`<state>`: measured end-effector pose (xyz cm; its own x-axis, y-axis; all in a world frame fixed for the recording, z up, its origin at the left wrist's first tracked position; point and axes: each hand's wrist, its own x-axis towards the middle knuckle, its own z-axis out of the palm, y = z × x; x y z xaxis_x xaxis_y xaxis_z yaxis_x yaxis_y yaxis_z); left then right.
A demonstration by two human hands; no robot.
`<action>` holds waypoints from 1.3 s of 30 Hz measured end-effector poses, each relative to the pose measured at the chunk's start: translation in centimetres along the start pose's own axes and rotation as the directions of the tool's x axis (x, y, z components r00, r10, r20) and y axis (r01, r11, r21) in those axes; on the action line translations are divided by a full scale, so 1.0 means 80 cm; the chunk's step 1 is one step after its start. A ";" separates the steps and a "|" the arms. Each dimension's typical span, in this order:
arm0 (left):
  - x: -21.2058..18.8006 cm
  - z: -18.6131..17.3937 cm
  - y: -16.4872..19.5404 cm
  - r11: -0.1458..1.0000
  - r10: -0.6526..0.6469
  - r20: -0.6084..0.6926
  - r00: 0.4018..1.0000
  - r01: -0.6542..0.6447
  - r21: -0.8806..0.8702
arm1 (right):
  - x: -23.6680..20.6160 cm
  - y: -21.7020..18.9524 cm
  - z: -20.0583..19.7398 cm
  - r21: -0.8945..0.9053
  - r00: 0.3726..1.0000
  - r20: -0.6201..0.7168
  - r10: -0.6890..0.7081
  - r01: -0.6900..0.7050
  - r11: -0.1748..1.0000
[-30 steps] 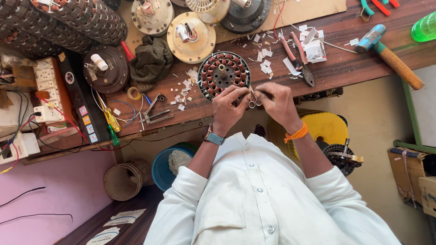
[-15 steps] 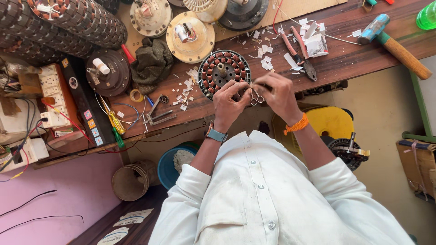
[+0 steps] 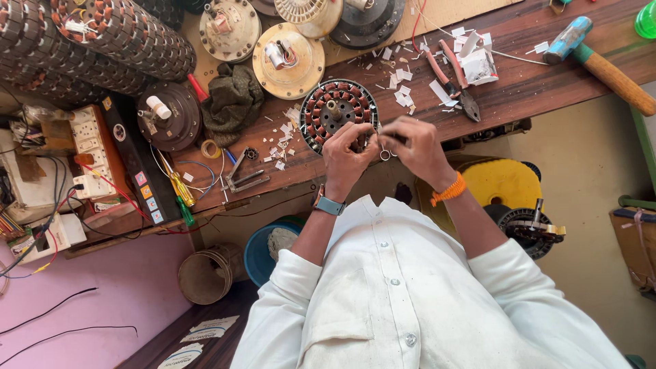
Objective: The person works at a cluttered workbench rewinding a fan motor stator. They press copper wire coils into the stator slots by hand, use a green-handled tool to seat the windings, trim excess material with scissors, tap the assembly with a hammer, and fit small rings onto the motor shaft before reaching for another tool.
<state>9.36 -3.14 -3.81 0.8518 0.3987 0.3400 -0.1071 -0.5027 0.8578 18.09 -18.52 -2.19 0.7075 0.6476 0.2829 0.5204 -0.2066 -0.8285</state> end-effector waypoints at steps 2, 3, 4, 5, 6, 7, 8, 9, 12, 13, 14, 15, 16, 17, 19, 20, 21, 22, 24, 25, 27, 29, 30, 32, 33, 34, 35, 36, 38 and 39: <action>-0.001 0.001 0.001 1.000 0.009 -0.002 1.000 -0.009 0.003 | -0.009 0.000 -0.005 0.002 0.999 0.004 -0.052 0.052 0.999; -0.001 0.001 0.001 1.000 0.020 -0.002 1.000 -0.020 0.014 | -0.011 0.001 -0.007 0.005 0.997 0.007 -0.075 0.075 0.997; -0.001 0.001 0.001 0.999 0.030 0.001 1.000 -0.030 0.025 | -0.010 0.003 -0.008 -0.012 0.999 0.019 -0.038 0.038 0.999; -0.001 0.000 0.000 0.999 0.029 0.005 1.000 -0.029 0.021 | -0.005 0.006 -0.010 -0.030 1.000 0.029 0.000 0.001 1.000; -0.001 0.000 0.000 0.999 0.031 0.009 0.999 -0.031 0.017 | 0.001 0.010 -0.010 -0.049 0.999 0.036 0.038 -0.036 0.998; 0.000 -0.001 -0.001 0.999 0.036 0.014 0.999 -0.037 0.012 | 0.007 0.012 -0.008 -0.024 1.000 0.015 0.007 -0.007 1.000; 0.000 -0.002 -0.001 1.000 0.026 0.015 1.000 -0.026 0.000 | 0.012 0.014 -0.005 -0.001 1.000 -0.010 -0.025 0.025 1.000; 0.000 -0.003 -0.001 1.000 0.016 0.017 1.000 -0.016 -0.011 | 0.013 0.015 -0.003 0.020 0.998 -0.035 -0.057 0.058 0.998; 0.000 -0.003 0.000 1.000 0.008 0.007 1.000 -0.008 -0.029 | 0.000 0.011 0.001 0.041 0.999 0.002 -0.045 0.045 0.998; -0.001 -0.002 -0.001 0.999 0.003 -0.001 1.000 -0.003 -0.032 | -0.005 0.009 0.000 0.047 0.999 0.014 -0.031 0.031 0.998; -0.002 -0.001 -0.001 1.000 -0.008 0.003 1.000 0.008 -0.028 | -0.011 0.009 -0.002 0.054 1.000 0.027 -0.014 0.013 0.998; -0.003 0.000 -0.002 0.999 -0.021 0.007 1.000 0.021 -0.025 | -0.013 0.010 -0.003 0.060 0.999 0.042 0.004 -0.007 0.998; -0.004 0.001 -0.003 0.999 -0.036 0.013 0.999 0.036 -0.023 | -0.012 0.012 -0.004 0.055 0.999 0.041 0.029 -0.032 0.998; -0.006 0.001 -0.004 0.999 -0.042 0.018 0.999 0.042 -0.033 | -0.008 0.015 -0.004 0.051 0.998 0.040 0.056 -0.058 0.997; -0.005 0.000 -0.008 0.998 -0.042 0.029 0.999 0.044 -0.051 | 0.004 0.022 -0.001 0.048 0.999 0.011 0.042 -0.043 0.998; -0.005 -0.001 -0.009 0.998 -0.052 0.030 0.998 0.054 -0.044 | 0.009 0.024 0.003 0.049 1.000 -0.015 0.001 -0.001 0.999; -0.005 -0.001 -0.010 0.998 -0.060 0.031 0.998 0.061 -0.035 | 0.011 0.024 0.006 0.049 0.998 -0.044 -0.041 0.043 0.998; -0.004 -0.001 -0.011 0.997 -0.065 0.032 0.997 0.066 -0.027 | 0.010 0.023 0.007 0.054 1.000 -0.026 0.000 0.001 0.999; -0.004 -0.001 -0.010 0.998 -0.051 0.023 0.998 0.052 -0.041 | 0.002 0.018 0.007 0.058 0.997 0.020 0.079 -0.080 0.995; -0.005 0.000 -0.010 0.998 -0.049 0.016 0.999 0.049 -0.050 | -0.003 0.016 0.005 0.081 0.998 0.022 0.051 -0.053 0.995; -0.005 0.001 -0.010 0.997 -0.057 0.015 0.998 0.058 -0.049 | -0.010 0.014 -0.002 0.127 0.999 0.034 0.006 -0.010 0.992; -0.006 0.002 -0.010 0.997 -0.058 0.019 0.998 0.059 -0.047 | -0.004 0.017 -0.006 0.075 0.996 0.053 0.077 -0.081 0.994; -0.006 0.001 -0.011 0.998 -0.048 0.021 0.999 0.049 -0.045 | 0.001 0.020 -0.007 0.049 0.992 0.058 0.111 -0.113 0.992; -0.005 0.000 -0.013 0.999 -0.039 0.029 0.999 0.040 -0.029 | 0.012 0.023 -0.004 0.090 0.998 0.029 0.053 -0.056 0.994; -0.005 0.000 -0.013 0.999 -0.042 0.033 0.999 0.043 -0.016 | 0.013 0.022 -0.002 0.110 1.000 0.011 0.024 -0.025 0.994; -0.004 -0.001 -0.014 0.999 -0.044 0.037 0.998 0.044 -0.002 | 0.012 0.021 -0.001 0.088 0.999 0.025 0.036 -0.038 0.995; -0.004 0.000 -0.014 0.998 -0.052 0.035 0.998 0.053 -0.016 | 0.010 0.019 -0.001 0.065 0.998 0.039 0.047 -0.049 0.997; -0.004 0.002 -0.014 0.998 -0.062 0.029 0.998 0.063 -0.031 | 0.006 0.017 -0.002 0.041 0.997 0.057 0.056 -0.059 0.997; -0.005 0.004 -0.014 0.997 -0.071 0.024 0.997 0.071 -0.038 | -0.001 0.014 -0.006 0.077 0.996 0.075 0.051 -0.056 0.995; -0.005 0.004 -0.014 0.997 -0.068 0.026 0.997 0.068 -0.030 | -0.002 0.014 -0.008 0.096 0.995 0.086 0.050 -0.059 0.994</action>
<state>9.29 -3.00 -5.07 0.8699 0.4120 0.2712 -0.0639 -0.4510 0.8902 18.87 -19.30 -2.84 0.6890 0.6971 0.1982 0.4299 -0.1729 -0.8861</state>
